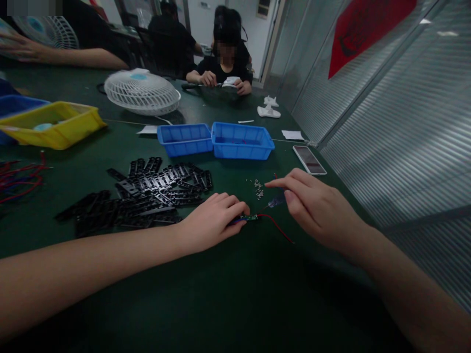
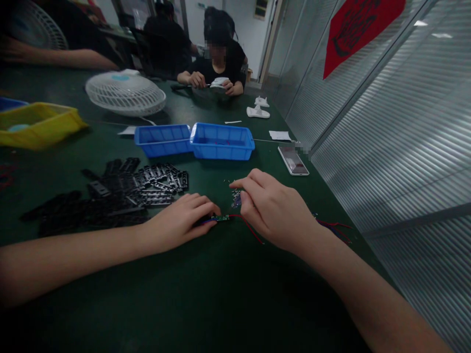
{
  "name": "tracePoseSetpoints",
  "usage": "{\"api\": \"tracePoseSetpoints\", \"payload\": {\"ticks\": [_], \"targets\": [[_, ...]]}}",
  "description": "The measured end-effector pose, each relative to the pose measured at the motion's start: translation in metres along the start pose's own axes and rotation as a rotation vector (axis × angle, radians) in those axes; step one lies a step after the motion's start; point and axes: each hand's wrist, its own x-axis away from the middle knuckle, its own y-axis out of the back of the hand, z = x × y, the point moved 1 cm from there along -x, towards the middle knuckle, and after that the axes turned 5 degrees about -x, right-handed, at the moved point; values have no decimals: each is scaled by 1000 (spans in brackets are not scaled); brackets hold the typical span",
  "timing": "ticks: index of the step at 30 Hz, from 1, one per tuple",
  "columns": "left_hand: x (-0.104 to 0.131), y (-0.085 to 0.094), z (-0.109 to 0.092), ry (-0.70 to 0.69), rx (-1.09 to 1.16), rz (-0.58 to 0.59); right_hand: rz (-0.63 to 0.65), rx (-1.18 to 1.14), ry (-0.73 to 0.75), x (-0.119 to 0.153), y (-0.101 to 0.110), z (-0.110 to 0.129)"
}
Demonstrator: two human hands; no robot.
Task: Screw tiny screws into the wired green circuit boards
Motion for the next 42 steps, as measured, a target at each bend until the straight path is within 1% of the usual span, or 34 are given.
{"api": "tracePoseSetpoints", "payload": {"ticks": [2,4,6,8,10,14,17,19,23,27,31,34,38,40,42], "targets": [[1,1,0,-2,3,6,-28,-137,35,0,-3,-3],[1,2,0,-7,9,8,-101,-214,42,0,-6,-6],[0,2,0,-10,14,9,-162,-208,56,1,-7,-8],[0,2,0,-8,14,7,-171,-159,89,2,-6,-8],[-1,2,0,-8,12,6,-141,-135,98,2,-3,-7],[-2,1,0,-9,5,8,-71,-150,66,3,8,-7],[-1,0,0,-10,-2,9,-79,-143,59,2,14,-7],[-1,0,1,-11,-6,5,-75,-121,24,1,16,-7],[0,-1,2,-9,-3,-3,11,21,-53,-1,13,-6],[0,0,1,-9,-3,3,71,166,-57,1,6,-4],[0,2,0,-8,-3,1,106,196,-17,3,4,-1],[0,2,-1,-8,-9,-19,53,121,24,2,4,1],[-1,2,0,-16,-12,-25,11,-93,78,0,-3,-3],[-1,2,0,-21,-7,-23,-52,-191,104,0,-7,-6],[-1,3,-1,-19,-5,-19,-132,-226,115,2,-10,-10]]}}
